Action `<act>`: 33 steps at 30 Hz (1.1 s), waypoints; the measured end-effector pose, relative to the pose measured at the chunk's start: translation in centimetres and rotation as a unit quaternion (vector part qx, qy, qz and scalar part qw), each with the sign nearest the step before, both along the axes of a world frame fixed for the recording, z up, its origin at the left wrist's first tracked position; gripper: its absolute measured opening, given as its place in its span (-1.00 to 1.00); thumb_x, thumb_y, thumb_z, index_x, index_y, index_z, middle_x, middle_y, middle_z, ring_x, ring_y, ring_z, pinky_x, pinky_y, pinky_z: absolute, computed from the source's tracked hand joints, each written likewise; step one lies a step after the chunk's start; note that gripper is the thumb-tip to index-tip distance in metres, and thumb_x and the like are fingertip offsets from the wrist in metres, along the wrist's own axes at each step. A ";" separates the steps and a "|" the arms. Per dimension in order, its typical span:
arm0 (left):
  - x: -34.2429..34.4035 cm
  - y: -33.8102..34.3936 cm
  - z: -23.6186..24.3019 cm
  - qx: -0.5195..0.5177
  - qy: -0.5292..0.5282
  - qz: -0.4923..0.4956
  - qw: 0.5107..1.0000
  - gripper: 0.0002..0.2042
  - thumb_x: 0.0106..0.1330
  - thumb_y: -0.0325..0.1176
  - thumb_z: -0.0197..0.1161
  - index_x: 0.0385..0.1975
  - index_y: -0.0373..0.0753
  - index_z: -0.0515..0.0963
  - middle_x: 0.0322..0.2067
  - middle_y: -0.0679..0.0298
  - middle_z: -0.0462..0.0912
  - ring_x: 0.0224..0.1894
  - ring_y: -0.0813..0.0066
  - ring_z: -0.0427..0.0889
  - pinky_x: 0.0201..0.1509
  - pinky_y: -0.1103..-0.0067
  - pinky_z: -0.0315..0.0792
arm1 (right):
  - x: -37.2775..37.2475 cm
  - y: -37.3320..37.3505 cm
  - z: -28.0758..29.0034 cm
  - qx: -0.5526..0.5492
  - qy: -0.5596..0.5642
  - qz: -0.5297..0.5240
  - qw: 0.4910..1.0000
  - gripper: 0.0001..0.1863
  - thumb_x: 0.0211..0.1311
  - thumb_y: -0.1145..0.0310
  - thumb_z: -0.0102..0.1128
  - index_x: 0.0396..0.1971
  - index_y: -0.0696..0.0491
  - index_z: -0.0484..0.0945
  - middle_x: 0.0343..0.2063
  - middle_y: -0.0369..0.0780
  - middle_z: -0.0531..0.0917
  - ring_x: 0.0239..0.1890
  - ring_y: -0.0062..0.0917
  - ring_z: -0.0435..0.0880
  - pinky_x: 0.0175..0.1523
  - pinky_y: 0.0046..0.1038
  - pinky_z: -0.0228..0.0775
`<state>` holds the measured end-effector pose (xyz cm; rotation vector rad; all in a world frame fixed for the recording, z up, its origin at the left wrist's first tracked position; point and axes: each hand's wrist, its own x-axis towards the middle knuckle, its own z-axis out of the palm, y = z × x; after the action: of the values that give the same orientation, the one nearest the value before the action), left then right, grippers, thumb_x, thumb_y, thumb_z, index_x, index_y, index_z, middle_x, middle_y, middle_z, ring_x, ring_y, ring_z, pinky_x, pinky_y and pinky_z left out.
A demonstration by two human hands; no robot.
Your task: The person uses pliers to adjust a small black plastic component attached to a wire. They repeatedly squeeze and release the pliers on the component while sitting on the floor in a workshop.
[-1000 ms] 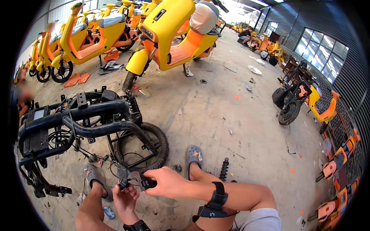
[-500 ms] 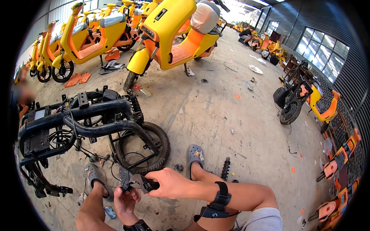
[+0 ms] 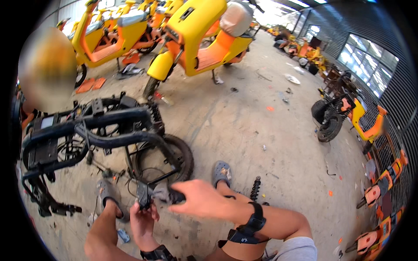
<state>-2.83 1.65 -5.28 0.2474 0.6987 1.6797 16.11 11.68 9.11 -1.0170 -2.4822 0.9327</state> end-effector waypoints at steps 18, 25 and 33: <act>2.9 -0.9 4.3 0.012 0.210 0.176 0.962 -0.60 0.00 -0.60 0.47 -0.13 -0.53 0.55 -0.17 0.02 0.67 -0.28 0.49 0.65 -0.25 0.65 0.53 | 0.4 -2.1 1.8 0.139 0.065 -0.029 0.988 -0.54 0.08 0.29 0.41 -0.03 0.16 0.59 -0.46 -0.24 0.63 -0.60 -0.52 0.55 -0.51 -0.46 0.32; 3.4 -0.9 5.5 0.001 0.310 0.170 0.935 -0.63 -0.08 -0.60 0.54 -0.23 -0.51 0.60 -0.26 0.15 0.68 -0.29 0.56 0.62 -0.28 0.68 0.50 | 0.1 -2.5 0.3 0.148 0.050 -0.004 0.988 -0.54 0.09 0.23 0.40 -0.04 0.16 0.60 -0.48 -0.25 0.65 -0.58 -0.52 0.58 -0.55 -0.48 0.20; 3.5 -0.9 4.7 -0.031 0.424 0.187 0.885 -0.59 -0.15 -0.52 0.61 -0.29 -0.50 0.60 -0.51 0.32 0.60 -0.49 0.68 0.54 -0.44 0.71 0.43 | 0.0 -3.0 1.2 0.090 0.028 0.000 0.996 -0.57 0.16 0.31 0.33 0.00 0.20 0.57 -0.47 -0.18 0.61 -0.58 -0.37 0.57 -0.53 -0.43 0.37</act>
<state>0.67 0.80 -0.59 0.8797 1.5248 1.8872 16.10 8.68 10.28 -0.9189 -2.4677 0.7118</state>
